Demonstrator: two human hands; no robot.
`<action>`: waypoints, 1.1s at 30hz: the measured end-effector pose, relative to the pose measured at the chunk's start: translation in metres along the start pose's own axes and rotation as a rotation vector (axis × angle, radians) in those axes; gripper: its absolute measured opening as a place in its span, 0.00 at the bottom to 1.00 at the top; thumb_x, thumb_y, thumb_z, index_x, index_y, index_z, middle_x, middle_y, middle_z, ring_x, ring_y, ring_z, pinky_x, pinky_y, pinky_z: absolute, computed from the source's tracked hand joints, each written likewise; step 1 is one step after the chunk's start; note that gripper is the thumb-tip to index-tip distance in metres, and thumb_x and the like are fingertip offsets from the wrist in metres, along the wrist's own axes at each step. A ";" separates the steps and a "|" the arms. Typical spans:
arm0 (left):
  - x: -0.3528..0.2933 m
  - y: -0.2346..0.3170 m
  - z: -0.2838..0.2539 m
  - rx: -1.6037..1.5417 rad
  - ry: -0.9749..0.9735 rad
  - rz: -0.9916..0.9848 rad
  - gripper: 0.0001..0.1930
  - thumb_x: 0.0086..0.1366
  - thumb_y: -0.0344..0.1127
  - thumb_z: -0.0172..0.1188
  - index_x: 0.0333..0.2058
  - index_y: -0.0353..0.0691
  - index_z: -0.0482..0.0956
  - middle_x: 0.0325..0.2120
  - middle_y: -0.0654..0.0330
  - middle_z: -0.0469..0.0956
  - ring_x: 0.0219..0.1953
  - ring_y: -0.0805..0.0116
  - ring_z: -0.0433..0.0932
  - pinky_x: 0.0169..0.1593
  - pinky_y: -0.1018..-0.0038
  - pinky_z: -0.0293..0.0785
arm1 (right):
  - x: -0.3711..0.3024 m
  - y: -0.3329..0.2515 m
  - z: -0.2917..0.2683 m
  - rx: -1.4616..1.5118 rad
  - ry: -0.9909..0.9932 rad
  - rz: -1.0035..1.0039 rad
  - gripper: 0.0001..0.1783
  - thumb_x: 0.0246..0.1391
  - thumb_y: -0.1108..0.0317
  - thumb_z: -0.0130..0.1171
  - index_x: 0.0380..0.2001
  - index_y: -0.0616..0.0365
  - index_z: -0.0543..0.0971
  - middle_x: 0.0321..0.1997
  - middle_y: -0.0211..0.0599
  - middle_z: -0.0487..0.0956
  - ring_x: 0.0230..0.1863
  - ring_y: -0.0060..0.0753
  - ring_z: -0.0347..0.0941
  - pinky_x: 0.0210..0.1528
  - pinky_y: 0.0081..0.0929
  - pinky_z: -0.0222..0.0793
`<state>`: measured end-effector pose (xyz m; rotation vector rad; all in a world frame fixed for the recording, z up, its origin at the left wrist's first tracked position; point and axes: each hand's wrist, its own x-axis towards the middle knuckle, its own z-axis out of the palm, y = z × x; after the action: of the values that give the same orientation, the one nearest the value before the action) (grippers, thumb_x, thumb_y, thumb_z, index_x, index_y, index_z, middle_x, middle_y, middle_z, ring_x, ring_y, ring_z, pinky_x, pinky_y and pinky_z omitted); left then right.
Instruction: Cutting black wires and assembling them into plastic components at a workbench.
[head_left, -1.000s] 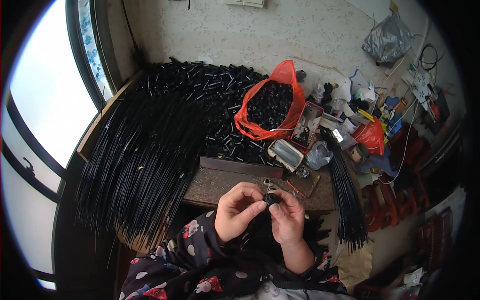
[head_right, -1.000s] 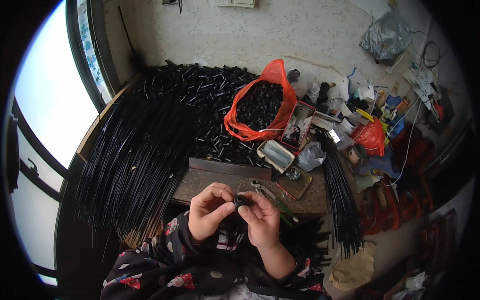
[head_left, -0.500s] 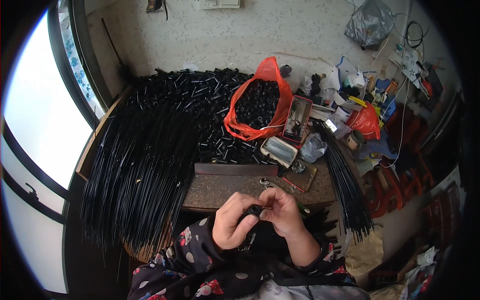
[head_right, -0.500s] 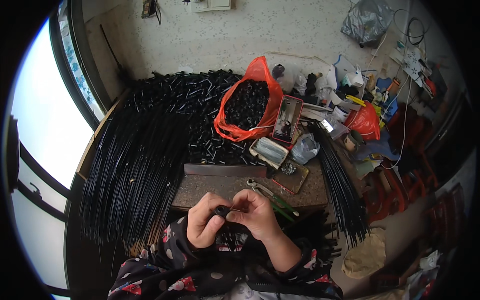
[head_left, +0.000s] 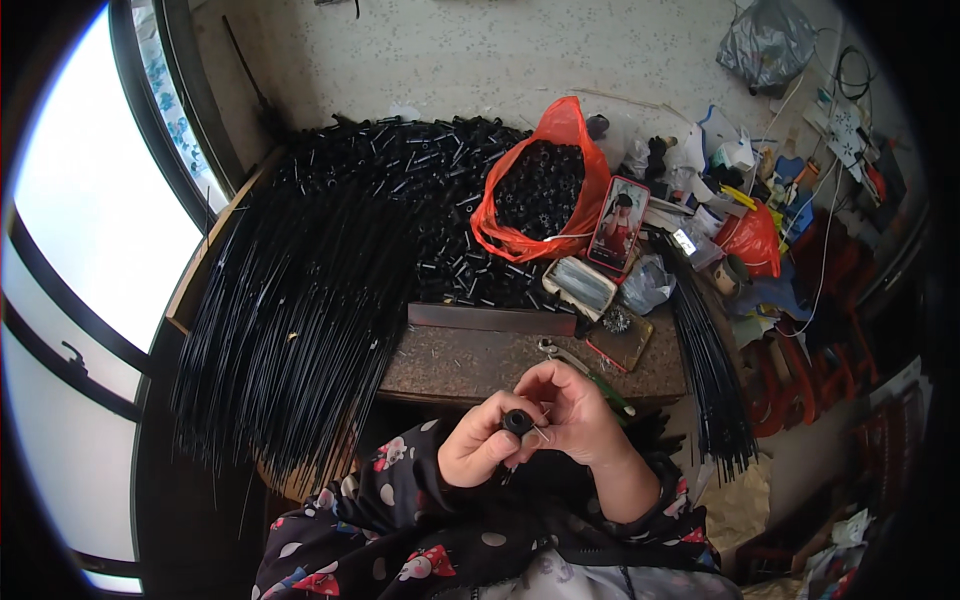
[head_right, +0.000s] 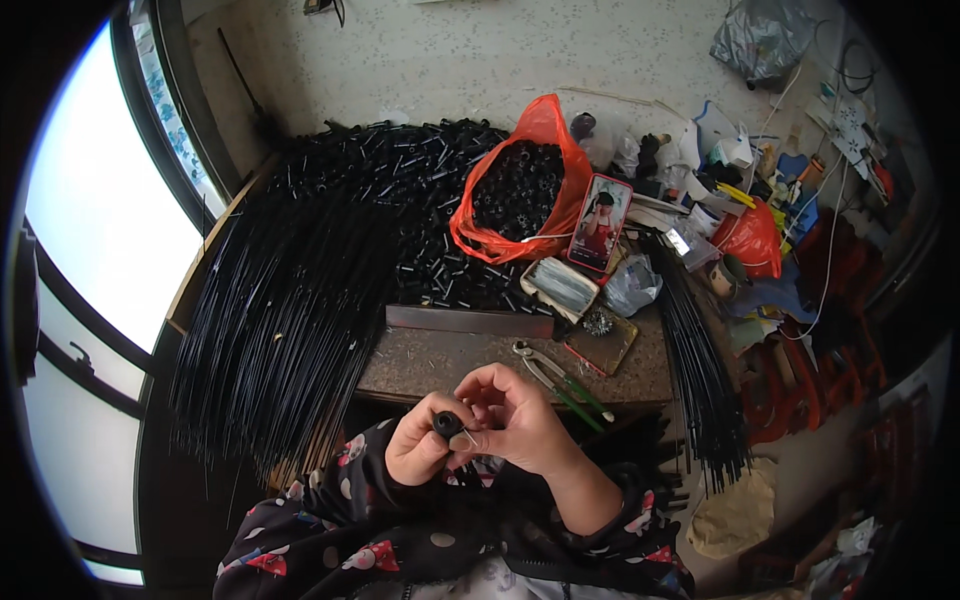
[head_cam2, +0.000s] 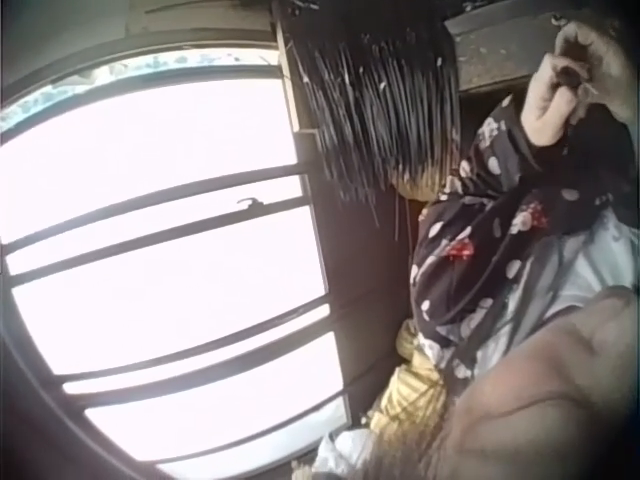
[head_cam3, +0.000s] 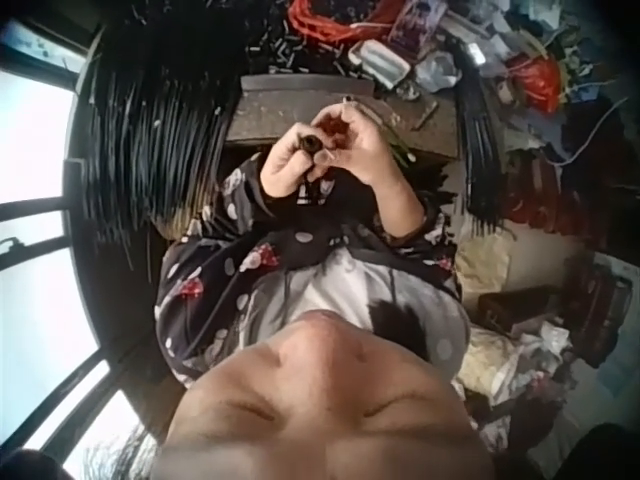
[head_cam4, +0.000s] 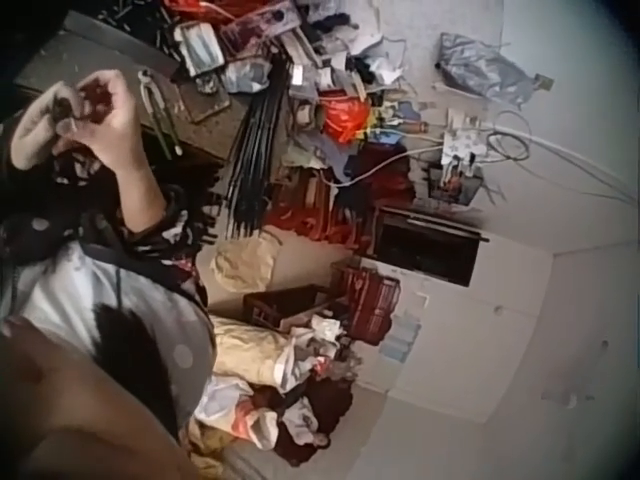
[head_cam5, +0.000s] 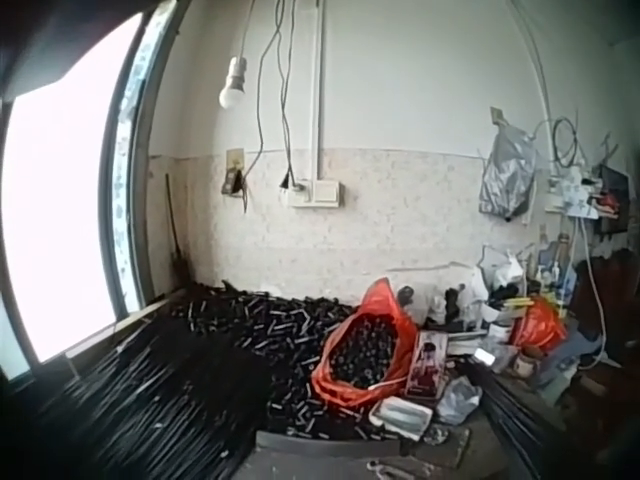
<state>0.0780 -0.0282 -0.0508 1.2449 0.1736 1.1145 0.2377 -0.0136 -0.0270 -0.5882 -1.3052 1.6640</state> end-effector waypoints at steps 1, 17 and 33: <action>-0.002 0.002 0.004 0.091 0.022 -0.004 0.24 0.64 0.53 0.43 0.39 0.33 0.64 0.24 0.62 0.67 0.21 0.79 0.63 0.26 0.83 0.60 | 0.001 0.002 0.000 0.003 -0.041 0.028 0.25 0.38 0.73 0.69 0.40 0.60 0.67 0.35 0.29 0.69 0.33 0.18 0.69 0.35 0.16 0.71; 0.001 0.005 0.005 0.007 0.258 0.041 0.17 0.65 0.46 0.45 0.33 0.33 0.67 0.21 0.65 0.69 0.22 0.81 0.64 0.27 0.84 0.58 | -0.005 -0.030 0.038 -1.326 0.300 -0.789 0.11 0.31 0.74 0.66 0.22 0.58 0.75 0.24 0.31 0.70 0.27 0.35 0.66 0.26 0.27 0.61; 0.008 0.036 -0.024 0.389 0.127 -0.137 0.06 0.54 0.28 0.57 0.21 0.32 0.74 0.14 0.66 0.70 0.17 0.82 0.64 0.22 0.82 0.57 | -0.066 0.086 -0.088 -2.071 0.419 0.161 0.32 0.39 0.71 0.62 0.51 0.50 0.66 0.56 0.41 0.59 0.48 0.43 0.65 0.48 0.35 0.63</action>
<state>0.0456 -0.0096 -0.0274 1.4797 0.5852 1.0711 0.3082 -0.0296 -0.1462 -1.9797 -2.2303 -0.3974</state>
